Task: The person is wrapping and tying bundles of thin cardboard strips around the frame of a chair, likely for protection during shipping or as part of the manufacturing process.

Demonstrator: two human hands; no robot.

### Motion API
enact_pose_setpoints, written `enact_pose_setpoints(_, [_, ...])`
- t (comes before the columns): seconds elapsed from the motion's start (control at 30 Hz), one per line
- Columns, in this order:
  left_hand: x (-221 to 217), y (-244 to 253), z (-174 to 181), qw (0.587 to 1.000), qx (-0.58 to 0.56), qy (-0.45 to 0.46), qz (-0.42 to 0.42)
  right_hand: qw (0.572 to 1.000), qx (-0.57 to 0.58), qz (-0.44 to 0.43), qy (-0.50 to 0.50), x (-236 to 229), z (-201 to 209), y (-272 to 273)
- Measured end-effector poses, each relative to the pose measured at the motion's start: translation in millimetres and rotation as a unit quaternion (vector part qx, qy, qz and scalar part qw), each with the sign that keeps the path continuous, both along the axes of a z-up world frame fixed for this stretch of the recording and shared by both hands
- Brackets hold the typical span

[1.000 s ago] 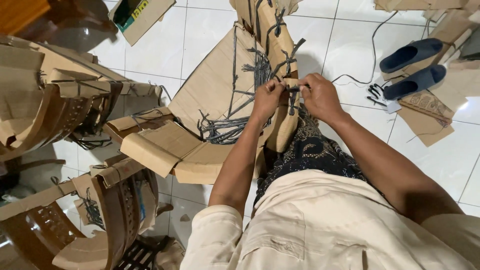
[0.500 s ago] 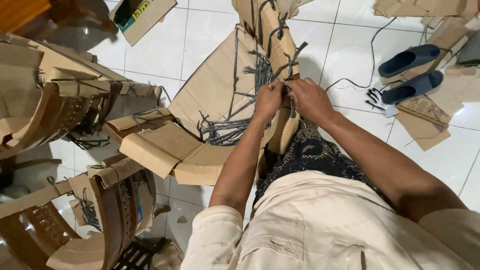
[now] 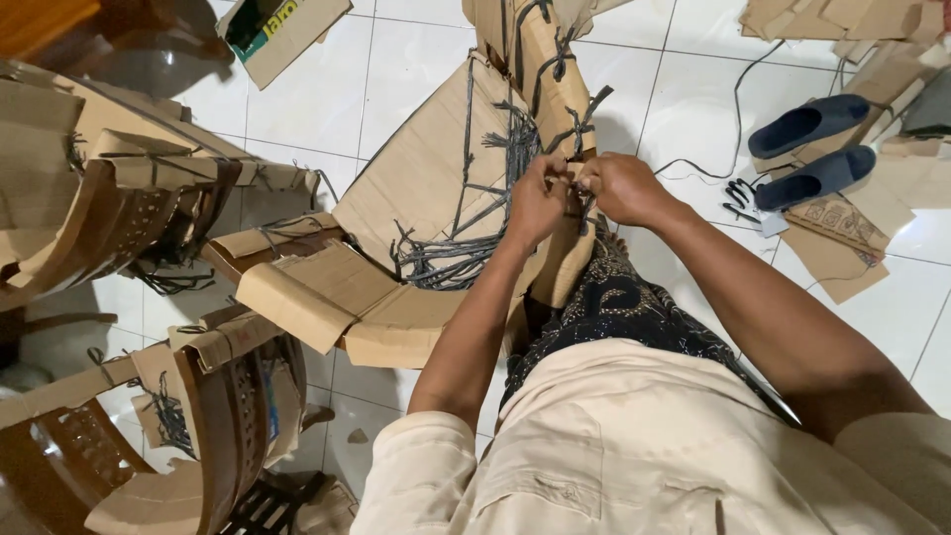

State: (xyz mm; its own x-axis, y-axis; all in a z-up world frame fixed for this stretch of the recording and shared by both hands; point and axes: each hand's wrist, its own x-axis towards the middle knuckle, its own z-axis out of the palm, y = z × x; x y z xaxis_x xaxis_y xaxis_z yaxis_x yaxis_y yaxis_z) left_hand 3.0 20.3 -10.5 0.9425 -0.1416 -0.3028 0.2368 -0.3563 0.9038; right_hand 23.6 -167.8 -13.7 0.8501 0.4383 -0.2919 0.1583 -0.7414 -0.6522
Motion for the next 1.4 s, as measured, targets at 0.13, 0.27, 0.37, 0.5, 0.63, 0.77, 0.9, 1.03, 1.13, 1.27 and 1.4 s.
enact_pose_setpoints(0.13, [-15,-3,-10,0.999,0.015,-0.037,-0.024,0.996,0.018,-0.031,0.082,2,13,0])
enact_pose_setpoints(0.27, [-14,-8,-36,0.973,0.156,-0.163,-0.054,0.994,0.032,-0.041,0.097,3,17,3])
enact_pose_setpoints(0.37, [-9,-14,-104,0.895,0.303,-0.323,-0.051,0.994,0.009,-0.039,0.097,7,16,3])
enact_pose_setpoints(0.5, [-10,-15,-100,0.846,0.350,-0.397,-0.064,0.999,-0.001,-0.021,0.043,5,13,4])
enact_pose_setpoints(0.63, [-9,-11,-82,0.833,0.374,-0.399,-0.085,1.000,-0.028,0.002,-0.008,-2,8,4])
enact_pose_setpoints(0.77, [-10,2,-73,0.842,0.383,-0.363,-0.118,0.998,-0.054,0.015,-0.023,-2,25,-1])
enact_pose_setpoints(0.9, [-11,14,-59,0.858,0.372,-0.319,-0.153,0.999,-0.034,-0.009,-0.016,0,32,-11])
enact_pose_setpoints(1.03, [-11,27,-50,0.886,0.357,-0.231,-0.185,0.993,-0.108,0.009,-0.050,-8,8,-24])
enact_pose_setpoints(1.13, [-11,32,-48,0.918,0.316,-0.167,-0.171,0.993,-0.112,-0.011,-0.031,-17,27,-27])
enact_pose_setpoints(1.27, [-15,45,-30,0.950,0.241,-0.058,-0.189,0.993,-0.100,-0.063,0.023,-23,36,-30])
enact_pose_setpoints(1.4, [-13,43,7,0.990,-0.042,0.136,-0.016,0.987,-0.044,-0.133,0.082,-30,21,-46])
